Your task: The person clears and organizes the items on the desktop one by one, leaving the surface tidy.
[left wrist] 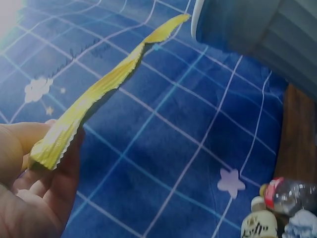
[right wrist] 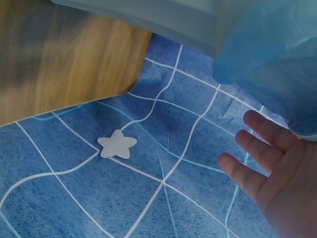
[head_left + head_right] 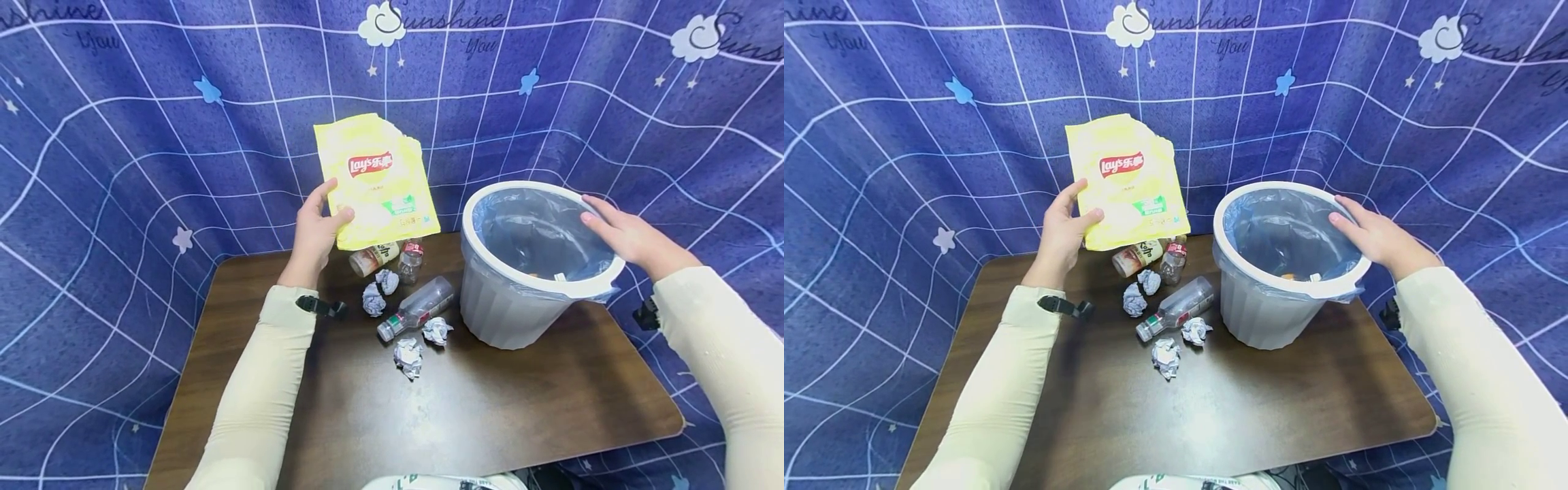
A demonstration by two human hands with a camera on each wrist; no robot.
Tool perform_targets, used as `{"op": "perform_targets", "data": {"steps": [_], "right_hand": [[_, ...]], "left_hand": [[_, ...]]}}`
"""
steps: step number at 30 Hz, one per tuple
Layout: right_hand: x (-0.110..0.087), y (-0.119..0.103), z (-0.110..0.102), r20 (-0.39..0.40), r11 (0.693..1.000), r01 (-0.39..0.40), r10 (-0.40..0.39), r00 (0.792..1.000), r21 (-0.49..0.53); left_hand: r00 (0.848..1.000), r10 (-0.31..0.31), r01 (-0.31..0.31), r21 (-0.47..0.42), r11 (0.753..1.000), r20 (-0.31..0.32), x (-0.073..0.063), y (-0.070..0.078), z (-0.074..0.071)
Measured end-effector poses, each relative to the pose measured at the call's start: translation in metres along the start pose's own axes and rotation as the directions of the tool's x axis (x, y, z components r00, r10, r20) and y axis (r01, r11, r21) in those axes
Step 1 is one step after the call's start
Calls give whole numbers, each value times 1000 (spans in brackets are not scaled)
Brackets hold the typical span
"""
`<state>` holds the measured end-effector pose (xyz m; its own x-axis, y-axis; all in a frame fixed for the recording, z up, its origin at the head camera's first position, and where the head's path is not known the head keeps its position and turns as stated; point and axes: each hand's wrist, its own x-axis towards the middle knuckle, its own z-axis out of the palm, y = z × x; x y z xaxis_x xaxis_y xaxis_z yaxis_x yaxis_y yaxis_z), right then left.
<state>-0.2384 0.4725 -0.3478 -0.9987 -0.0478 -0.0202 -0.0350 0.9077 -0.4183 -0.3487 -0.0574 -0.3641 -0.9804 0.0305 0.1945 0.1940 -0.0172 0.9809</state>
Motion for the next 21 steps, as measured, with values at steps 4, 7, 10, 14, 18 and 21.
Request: {"op": "perform_targets", "data": {"steps": [4,7,10,14,18,21], "right_hand": [[0,-1,-1,9,1000,-16,16,1000,8],[0,-2,-1,15,1000,-26,26,1000,7],[-1,-3,-2,20,1000,-32,32,999,1],[-1,-4,-4,24,999,-36,36,999,-3],[-1,-3,-3,26,999,-40,40,999,-5],[0,-2,-2,28,999,-43,43,999,-5]], "left_hand": [[999,0,1,-35,999,53,1,12,19],[996,15,-11,-56,998,85,2,21,33],[993,27,-20,-61,998,113,2,29,48],[987,19,-7,-79,997,157,2,38,70],[981,7,6,-68,998,194,1,41,92],[974,8,1,-40,999,226,-1,41,107]]}}
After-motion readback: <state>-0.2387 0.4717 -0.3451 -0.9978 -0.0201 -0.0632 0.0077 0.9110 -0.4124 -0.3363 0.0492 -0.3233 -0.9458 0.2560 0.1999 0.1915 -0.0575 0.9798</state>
